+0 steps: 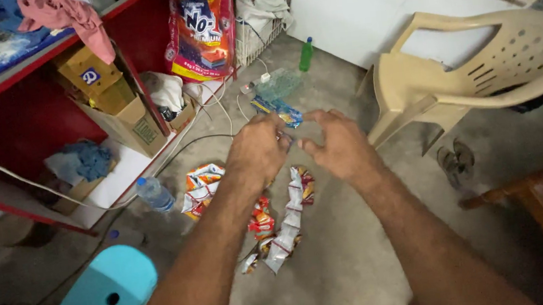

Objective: Counting money and then restocking and organizing snack bags on a display rack in a shop.

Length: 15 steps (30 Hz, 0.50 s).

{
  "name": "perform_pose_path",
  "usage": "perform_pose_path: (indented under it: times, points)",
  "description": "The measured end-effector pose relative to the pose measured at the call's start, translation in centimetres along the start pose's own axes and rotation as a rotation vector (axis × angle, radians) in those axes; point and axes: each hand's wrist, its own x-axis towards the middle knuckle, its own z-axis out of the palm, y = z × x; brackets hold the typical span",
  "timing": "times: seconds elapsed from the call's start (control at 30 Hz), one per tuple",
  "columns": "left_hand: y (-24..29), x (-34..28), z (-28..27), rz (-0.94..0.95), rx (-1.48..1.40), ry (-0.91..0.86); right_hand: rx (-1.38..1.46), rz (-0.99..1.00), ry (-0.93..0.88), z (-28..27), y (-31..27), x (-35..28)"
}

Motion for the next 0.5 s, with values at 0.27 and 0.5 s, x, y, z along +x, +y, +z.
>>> perform_pose_path:
  times: [0.27, 0.5]
  points:
    - [-1.5, 0.7, -0.6, 0.052, -0.057, -0.007, -0.025, 0.097, 0.009, -0.2, -2.2, -1.0]
    - [-2.4, 1.0, -0.6, 0.097, -0.063, -0.063, -0.081, 0.073, 0.051, 0.8, -2.8, -0.8]
